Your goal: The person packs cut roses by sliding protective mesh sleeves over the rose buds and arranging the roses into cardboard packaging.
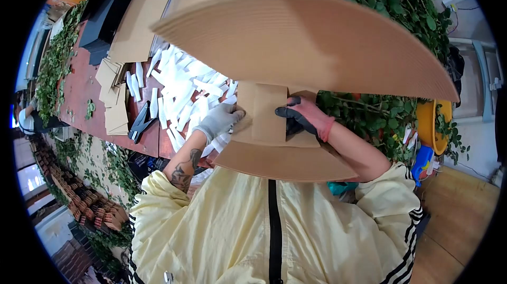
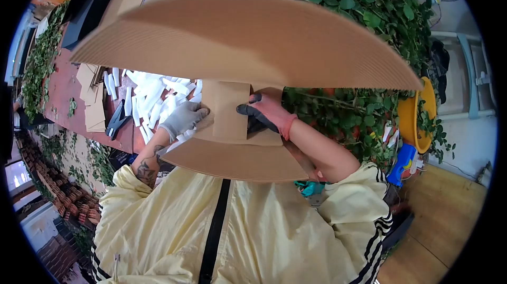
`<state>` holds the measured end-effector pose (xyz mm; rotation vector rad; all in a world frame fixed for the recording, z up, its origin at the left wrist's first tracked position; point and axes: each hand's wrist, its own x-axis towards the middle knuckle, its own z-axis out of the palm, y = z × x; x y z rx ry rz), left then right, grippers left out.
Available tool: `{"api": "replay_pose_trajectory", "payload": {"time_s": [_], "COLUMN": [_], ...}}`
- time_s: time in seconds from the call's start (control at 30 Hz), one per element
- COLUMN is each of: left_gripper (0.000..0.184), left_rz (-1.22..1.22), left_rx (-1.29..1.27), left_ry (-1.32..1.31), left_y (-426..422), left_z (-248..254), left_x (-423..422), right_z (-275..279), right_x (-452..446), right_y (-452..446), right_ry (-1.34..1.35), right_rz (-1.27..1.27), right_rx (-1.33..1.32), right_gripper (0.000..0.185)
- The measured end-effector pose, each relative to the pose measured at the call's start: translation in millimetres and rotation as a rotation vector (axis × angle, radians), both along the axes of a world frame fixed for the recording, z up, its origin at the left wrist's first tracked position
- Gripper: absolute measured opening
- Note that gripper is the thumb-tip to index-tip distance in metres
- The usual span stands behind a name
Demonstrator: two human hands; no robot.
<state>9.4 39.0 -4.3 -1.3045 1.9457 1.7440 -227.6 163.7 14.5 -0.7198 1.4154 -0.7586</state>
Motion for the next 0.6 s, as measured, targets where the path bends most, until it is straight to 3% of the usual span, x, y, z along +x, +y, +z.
{"api": "replay_pose_trajectory", "payload": {"time_s": [0.07,0.13,0.27,0.33,0.47,0.57,0.6], "left_gripper": [0.030,0.032,0.038,0.037,0.040,0.036,0.031], "left_rz": [-0.118,-0.150,-0.237,-0.249,-0.277,-0.357,-0.331], "left_rx": [-0.200,-0.282,-0.394,-0.374,-0.431,-0.645,-0.528], "left_ry": [-0.030,-0.039,-0.098,-0.115,-0.133,-0.228,-0.192], "left_y": [2,4,4,2,3,3,4], "left_z": [-7,-7,-1,0,5,58,87], "left_x": [4,4,2,0,0,-2,-10], "right_z": [-32,-41,-5,34,26,28,24], "right_x": [3,6,19,29,27,26,28], "right_y": [-1,-7,-23,-31,-34,-34,-32], "right_ry": [0.058,0.456,0.472,0.487,0.604,0.711,0.798], "right_rz": [-0.004,0.076,0.095,0.180,0.305,0.403,0.399], "right_rx": [0.036,-0.048,0.141,0.385,0.328,0.316,0.196], "right_gripper": [0.021,0.030,0.035,0.036,0.038,0.042,0.044]}}
